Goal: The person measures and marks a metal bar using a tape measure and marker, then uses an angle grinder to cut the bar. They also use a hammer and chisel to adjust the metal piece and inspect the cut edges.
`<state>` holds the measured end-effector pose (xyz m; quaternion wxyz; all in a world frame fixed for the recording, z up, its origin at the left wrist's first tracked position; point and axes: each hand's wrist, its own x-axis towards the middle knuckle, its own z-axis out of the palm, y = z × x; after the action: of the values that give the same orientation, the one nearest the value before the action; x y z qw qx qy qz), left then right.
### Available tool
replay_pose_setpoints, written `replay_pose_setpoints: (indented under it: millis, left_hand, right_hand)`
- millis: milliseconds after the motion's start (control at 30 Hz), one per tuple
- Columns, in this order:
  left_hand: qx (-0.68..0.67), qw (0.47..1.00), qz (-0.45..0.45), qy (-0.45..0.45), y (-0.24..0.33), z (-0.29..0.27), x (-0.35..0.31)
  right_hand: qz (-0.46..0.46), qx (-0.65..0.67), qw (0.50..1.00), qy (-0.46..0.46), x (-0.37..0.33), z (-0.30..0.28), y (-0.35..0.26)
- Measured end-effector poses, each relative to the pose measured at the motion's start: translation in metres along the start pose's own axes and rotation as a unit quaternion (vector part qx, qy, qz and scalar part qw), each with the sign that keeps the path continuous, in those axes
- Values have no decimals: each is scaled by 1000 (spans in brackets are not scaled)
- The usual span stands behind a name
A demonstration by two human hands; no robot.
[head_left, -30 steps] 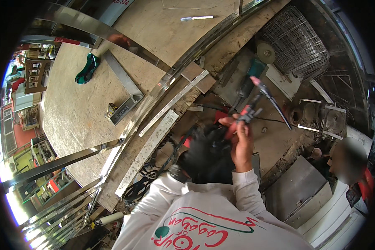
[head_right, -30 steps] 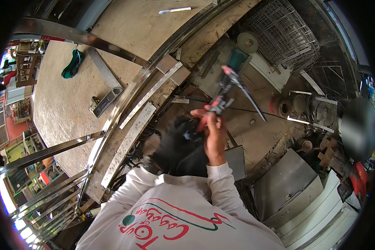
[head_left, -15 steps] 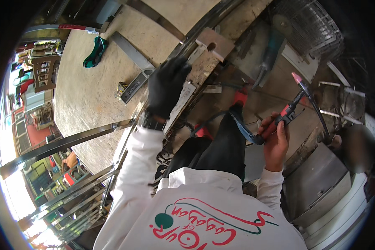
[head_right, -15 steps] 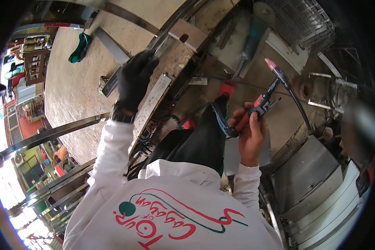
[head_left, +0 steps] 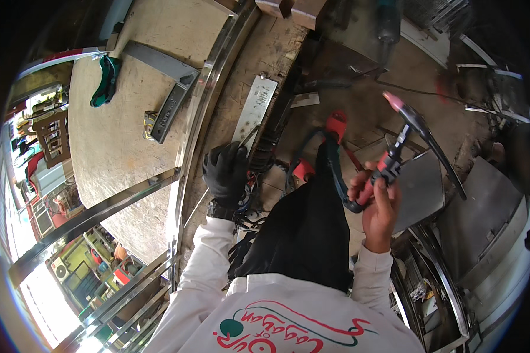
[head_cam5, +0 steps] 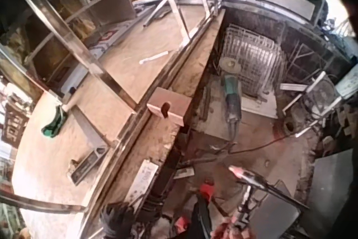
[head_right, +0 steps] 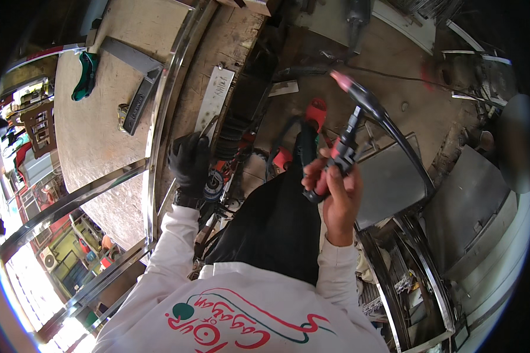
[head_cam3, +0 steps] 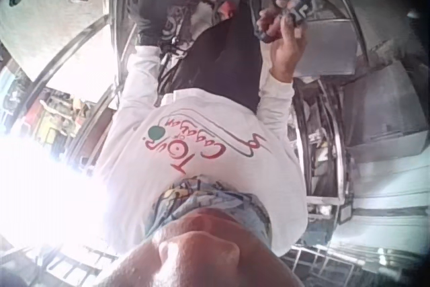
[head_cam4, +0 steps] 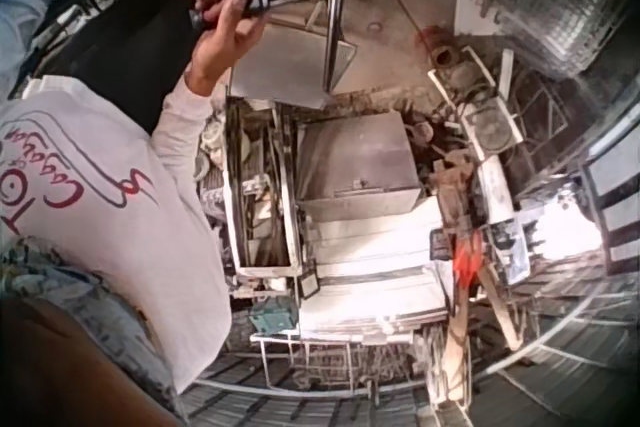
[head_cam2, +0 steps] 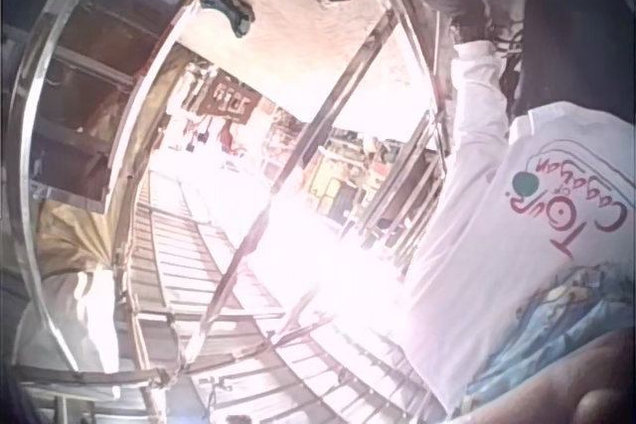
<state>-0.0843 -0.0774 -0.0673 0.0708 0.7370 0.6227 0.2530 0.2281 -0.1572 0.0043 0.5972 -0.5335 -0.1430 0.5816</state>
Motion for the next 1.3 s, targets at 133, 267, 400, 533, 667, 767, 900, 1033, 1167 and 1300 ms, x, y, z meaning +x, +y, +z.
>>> replay_pose_setpoints:
  millis: [133,267,400,533,667,767,900,1033,1167,1300]
  left_hand:
    - [-5,1000,21,-13,-3,0,1]
    - [19,999,25,-8,-2,4,-1]
    - [-12,1000,-7,-7,-4,4,-7]
    - [17,1000,-4,-23,-7,2,-5]
    - [-56,995,-48,-62,-5,-5,6]
    - [-102,991,-69,-60,-11,-4,2]
    - [-76,995,-58,-41,-10,-2,0]
    - [-78,994,-58,-44,-8,0,2]
    - [-64,995,-47,-63,-10,-4,4]
    - [-72,994,-49,-65,-8,-3,5]
  right_hand:
    - [16,13,997,80,2,-32,38]
    - [44,12,991,123,10,-52,55]
    - [51,-22,992,110,24,-77,56]
    - [-4,-179,968,174,59,-71,32]
    - [-124,-274,943,141,101,-40,-9]
    - [-224,-286,926,103,122,-8,-38]
    - [-230,-222,944,81,132,21,-56]
    - [-25,-141,984,-110,125,34,-21]
    - [116,-152,942,-277,127,35,21]
    - [103,-183,926,-315,137,34,41]
